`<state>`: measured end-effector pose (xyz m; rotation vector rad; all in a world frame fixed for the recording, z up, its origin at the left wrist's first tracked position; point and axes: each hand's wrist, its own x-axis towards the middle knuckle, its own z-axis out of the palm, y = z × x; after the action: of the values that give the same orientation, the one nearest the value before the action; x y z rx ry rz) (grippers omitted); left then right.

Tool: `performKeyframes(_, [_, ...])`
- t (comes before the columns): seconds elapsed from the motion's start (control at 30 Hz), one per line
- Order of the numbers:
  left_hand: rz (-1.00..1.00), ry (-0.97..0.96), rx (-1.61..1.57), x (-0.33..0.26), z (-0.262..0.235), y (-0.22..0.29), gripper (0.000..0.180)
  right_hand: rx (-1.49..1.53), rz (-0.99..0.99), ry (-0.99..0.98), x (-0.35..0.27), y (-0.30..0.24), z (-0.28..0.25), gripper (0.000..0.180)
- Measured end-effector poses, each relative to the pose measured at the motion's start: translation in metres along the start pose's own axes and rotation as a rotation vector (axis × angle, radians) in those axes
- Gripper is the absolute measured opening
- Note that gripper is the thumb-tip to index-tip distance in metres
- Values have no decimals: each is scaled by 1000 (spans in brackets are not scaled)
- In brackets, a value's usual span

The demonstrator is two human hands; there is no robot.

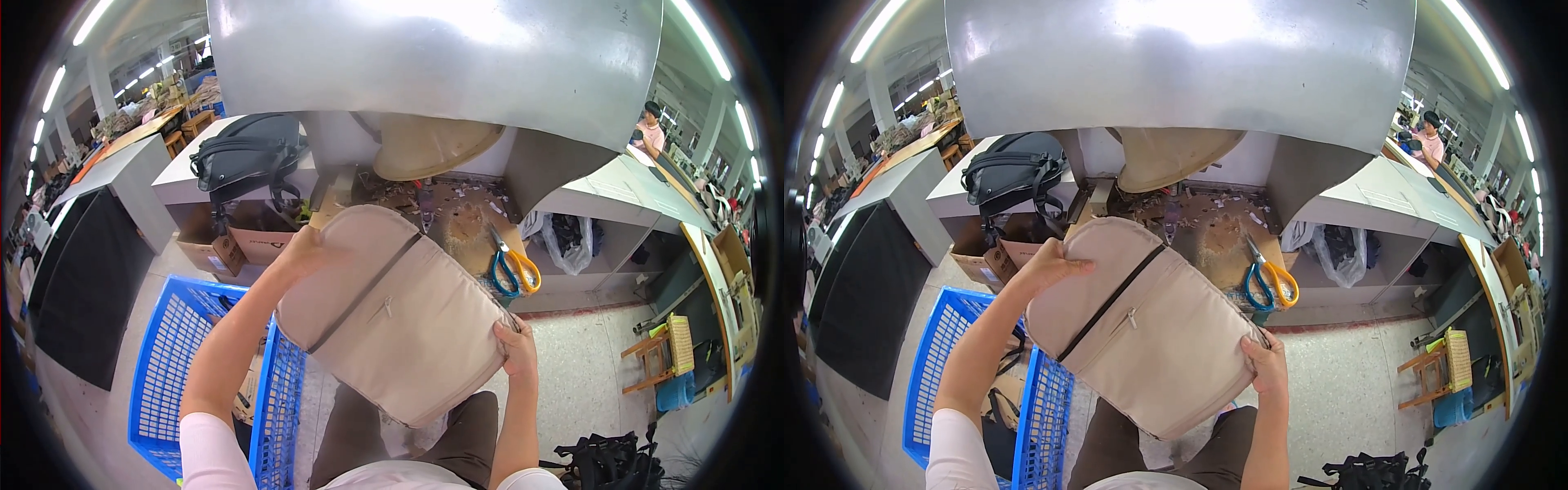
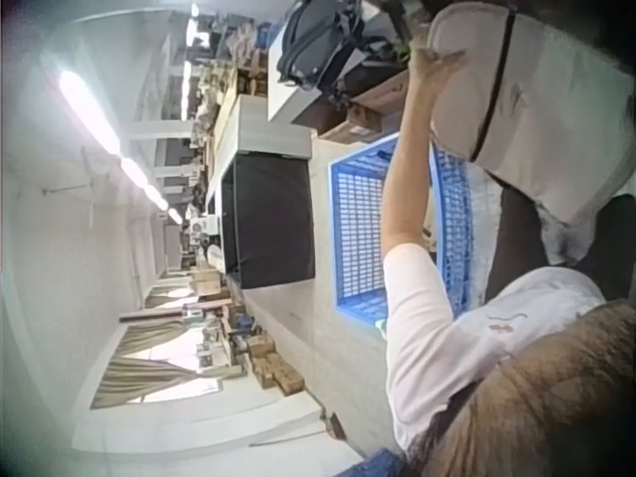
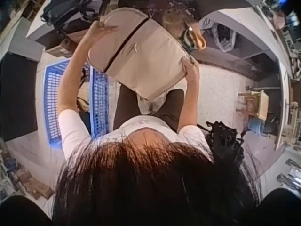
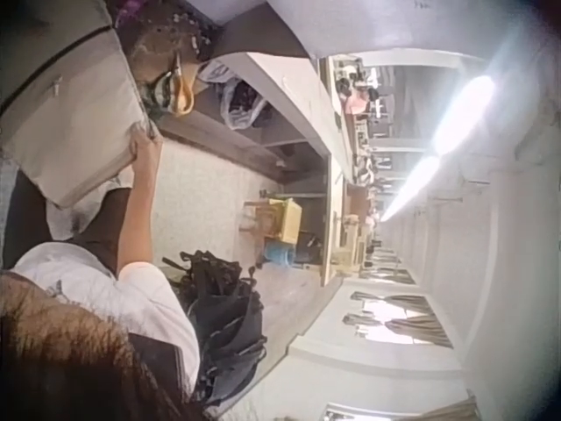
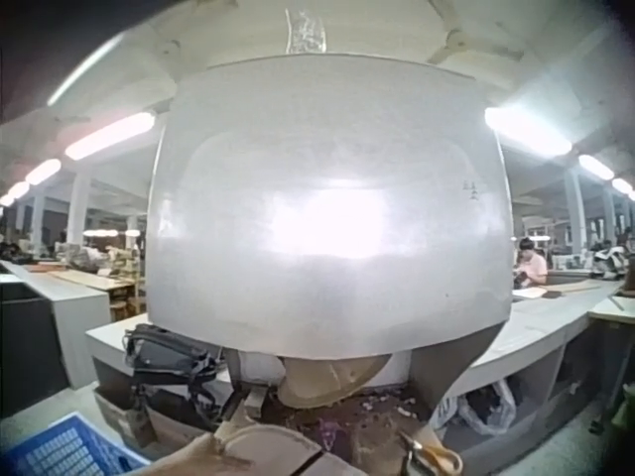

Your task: Inspecting and sorting backpacks by placing them into a blue plastic crate in an industrial setting.

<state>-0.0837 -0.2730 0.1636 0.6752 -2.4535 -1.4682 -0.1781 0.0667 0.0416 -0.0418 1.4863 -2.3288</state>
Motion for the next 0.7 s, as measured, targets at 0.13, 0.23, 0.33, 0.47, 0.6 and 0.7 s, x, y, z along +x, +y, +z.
performKeyframes(0.13, [26,-38,-6,7,3,-11,41,10,-2,-12,-3,-1,-6,29])
performKeyframes(0.23, [67,-68,-86,4,3,-21,41,4,-10,-25,-9,-1,-5,29])
performKeyframes(0.33, [302,305,572,-24,6,-12,66,-107,-27,-130,-18,-16,5,31])
performKeyframes(0.47, [909,178,829,-84,12,39,87,-742,-384,-810,-29,-58,92,39])
performKeyframes(0.6, [316,-294,445,-105,-14,29,31,-893,-786,-1021,-36,-53,196,30])
performKeyframes(0.7, [-2,-39,-112,-139,-66,-22,34,-685,-1287,-497,-40,-26,217,35])
